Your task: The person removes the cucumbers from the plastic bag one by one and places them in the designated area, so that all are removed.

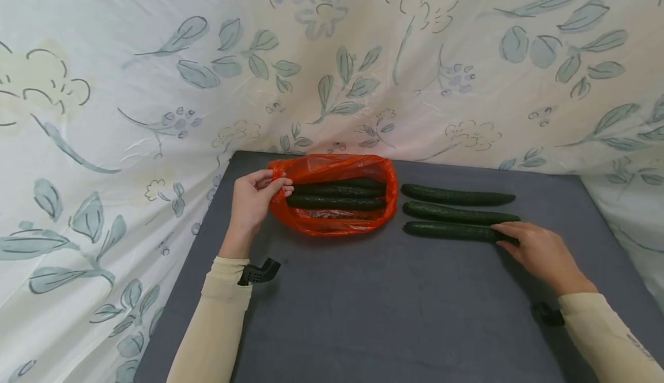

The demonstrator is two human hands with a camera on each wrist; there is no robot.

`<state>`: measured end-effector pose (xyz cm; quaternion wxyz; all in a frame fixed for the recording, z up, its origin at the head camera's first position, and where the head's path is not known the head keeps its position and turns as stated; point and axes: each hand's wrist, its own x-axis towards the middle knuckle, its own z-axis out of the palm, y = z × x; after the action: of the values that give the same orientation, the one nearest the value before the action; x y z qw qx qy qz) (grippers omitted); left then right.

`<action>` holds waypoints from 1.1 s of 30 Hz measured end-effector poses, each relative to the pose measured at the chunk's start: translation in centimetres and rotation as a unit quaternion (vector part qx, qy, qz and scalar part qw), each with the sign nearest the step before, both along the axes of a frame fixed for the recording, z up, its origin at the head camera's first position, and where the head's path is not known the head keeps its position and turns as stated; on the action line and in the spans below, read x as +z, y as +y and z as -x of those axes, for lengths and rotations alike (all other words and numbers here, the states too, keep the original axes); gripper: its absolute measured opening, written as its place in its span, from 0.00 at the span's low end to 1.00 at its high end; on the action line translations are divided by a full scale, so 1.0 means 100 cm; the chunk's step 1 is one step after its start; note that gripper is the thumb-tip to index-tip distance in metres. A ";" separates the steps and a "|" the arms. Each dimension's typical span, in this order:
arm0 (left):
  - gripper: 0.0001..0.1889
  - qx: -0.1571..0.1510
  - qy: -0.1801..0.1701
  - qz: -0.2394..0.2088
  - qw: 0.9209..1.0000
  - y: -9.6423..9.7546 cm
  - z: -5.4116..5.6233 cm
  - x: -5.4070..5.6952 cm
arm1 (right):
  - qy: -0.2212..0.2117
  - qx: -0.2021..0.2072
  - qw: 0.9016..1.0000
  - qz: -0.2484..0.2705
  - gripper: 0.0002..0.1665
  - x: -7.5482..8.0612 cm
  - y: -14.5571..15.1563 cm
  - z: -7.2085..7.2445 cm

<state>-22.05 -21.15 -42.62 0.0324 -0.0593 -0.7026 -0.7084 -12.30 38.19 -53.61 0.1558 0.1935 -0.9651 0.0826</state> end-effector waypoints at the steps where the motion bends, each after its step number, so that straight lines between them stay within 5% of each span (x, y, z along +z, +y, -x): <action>1: 0.16 0.000 0.000 -0.001 1.000 0.000 0.000 0.000 | -0.001 -0.001 1.000 0.000 0.33 -0.001 0.000 0.000; 25: 0.16 -0.002 -0.007 -0.010 1.000 -0.001 0.003 0.000 | -0.006 -0.005 1.000 0.014 0.32 0.007 -0.010 -0.002; 33: 0.16 -0.001 -0.003 -0.005 1.000 -0.002 0.002 0.002 | -0.013 -0.035 0.999 0.035 0.31 0.011 -0.013 -0.005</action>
<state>-22.28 -21.31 -42.42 0.0294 -0.0579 -0.6994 -0.7118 -11.79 36.84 -52.54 0.1529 0.1529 -0.9698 0.1132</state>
